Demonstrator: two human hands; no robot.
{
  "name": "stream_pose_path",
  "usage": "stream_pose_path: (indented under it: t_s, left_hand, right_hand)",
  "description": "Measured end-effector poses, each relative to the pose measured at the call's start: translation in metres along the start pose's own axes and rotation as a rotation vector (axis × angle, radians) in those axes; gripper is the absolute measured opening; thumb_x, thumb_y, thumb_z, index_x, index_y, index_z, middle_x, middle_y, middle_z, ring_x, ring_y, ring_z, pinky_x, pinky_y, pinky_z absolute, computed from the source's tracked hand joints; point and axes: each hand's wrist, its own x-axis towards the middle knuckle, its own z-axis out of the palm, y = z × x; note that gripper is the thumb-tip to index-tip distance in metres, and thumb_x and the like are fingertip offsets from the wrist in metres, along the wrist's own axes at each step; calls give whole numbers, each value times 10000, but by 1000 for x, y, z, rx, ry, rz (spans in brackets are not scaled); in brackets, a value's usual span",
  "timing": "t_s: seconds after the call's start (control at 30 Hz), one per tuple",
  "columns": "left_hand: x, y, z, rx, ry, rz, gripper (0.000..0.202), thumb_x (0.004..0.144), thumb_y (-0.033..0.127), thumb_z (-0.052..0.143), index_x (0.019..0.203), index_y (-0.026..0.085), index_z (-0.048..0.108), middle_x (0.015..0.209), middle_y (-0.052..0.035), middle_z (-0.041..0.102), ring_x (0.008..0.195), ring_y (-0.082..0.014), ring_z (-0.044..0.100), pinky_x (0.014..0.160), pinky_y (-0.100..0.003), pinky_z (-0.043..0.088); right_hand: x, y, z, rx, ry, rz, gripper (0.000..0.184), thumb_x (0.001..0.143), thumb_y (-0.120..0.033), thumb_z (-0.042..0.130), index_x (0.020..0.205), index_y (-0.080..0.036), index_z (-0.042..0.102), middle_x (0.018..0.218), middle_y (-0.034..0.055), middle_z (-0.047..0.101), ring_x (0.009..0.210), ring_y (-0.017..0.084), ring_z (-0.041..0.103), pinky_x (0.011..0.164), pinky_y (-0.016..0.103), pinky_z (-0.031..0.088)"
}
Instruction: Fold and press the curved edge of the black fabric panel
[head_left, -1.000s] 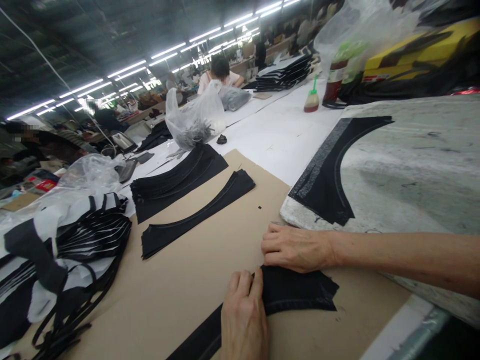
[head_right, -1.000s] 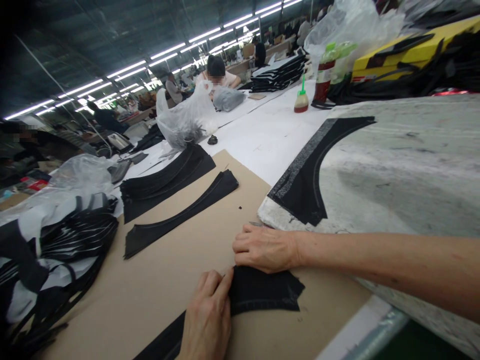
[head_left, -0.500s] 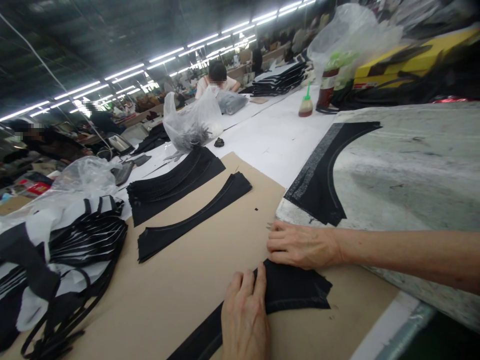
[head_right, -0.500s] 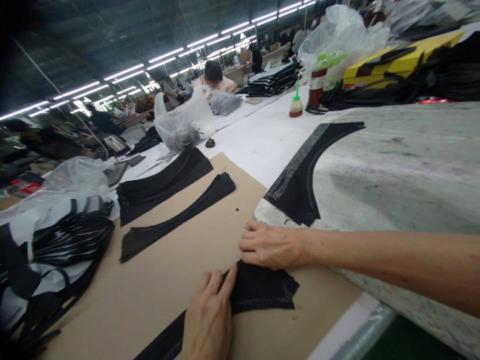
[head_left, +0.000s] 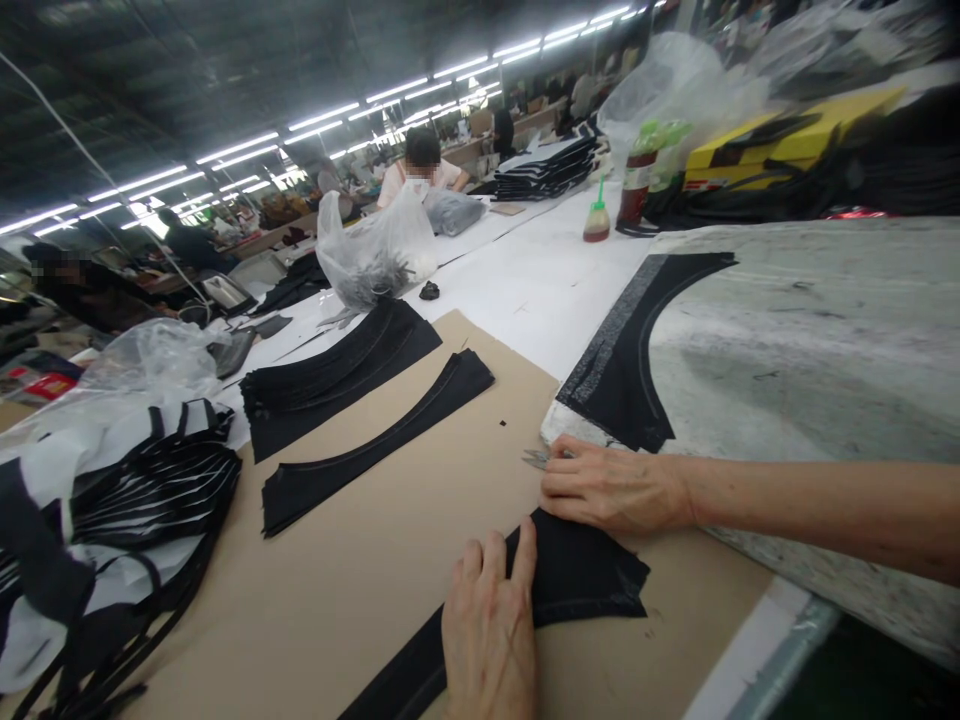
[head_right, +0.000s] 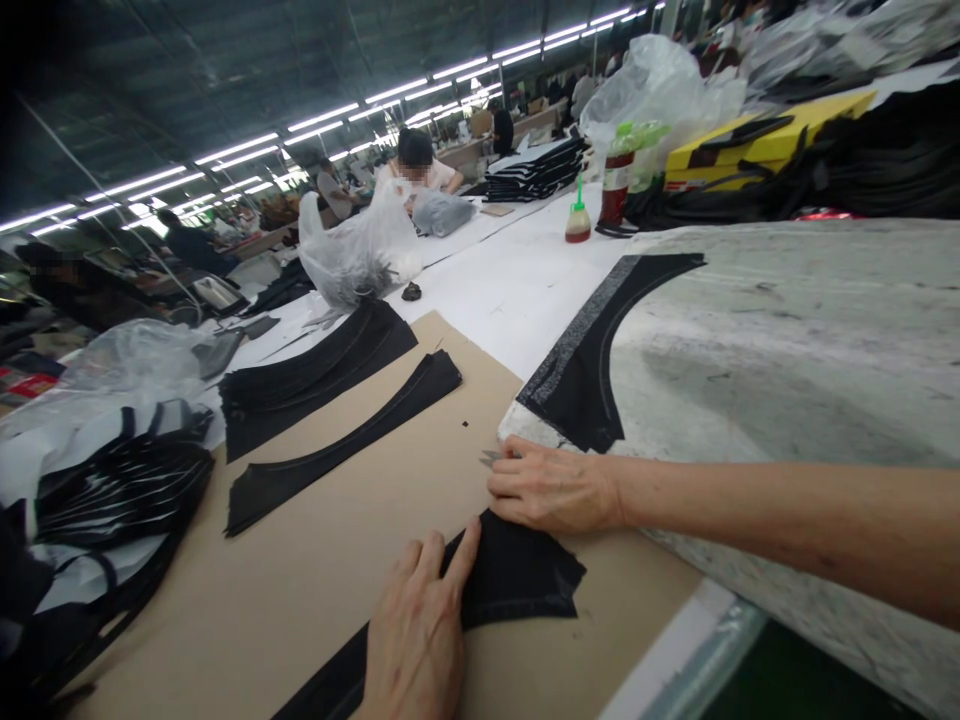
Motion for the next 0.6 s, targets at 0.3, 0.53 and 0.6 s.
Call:
stream_pose_path:
  t_s: [0.3, 0.53, 0.6]
  left_hand:
    - [1, 5, 7, 28, 58, -44, 702, 769, 16, 554, 1383, 337, 439, 972, -22, 585, 843, -215, 516, 732, -350, 454]
    - [0, 5, 8, 27, 76, -55, 669, 794, 35, 560, 1372, 350, 442, 970, -11, 575, 839, -198, 507, 718, -331, 431]
    - [0, 7, 11, 23, 90, -54, 659, 794, 37, 558, 1365, 348, 450, 963, -11, 570, 833, -195, 509, 709, -326, 428]
  right_hand:
    - [-14, -6, -3, 57, -14, 87, 329, 994, -79, 299, 1139, -134, 590, 927, 74, 601, 917, 199, 544, 982, 415, 321]
    - [-21, -8, -13, 189, 44, 208, 420, 928, -35, 304, 1274, -121, 527, 1081, 114, 603, 1005, 208, 553, 990, 433, 309]
    - [-16, -14, -15, 193, 86, 303, 459, 883, -23, 337, 1297, -123, 510, 1091, 121, 598, 1006, 214, 548, 948, 416, 333]
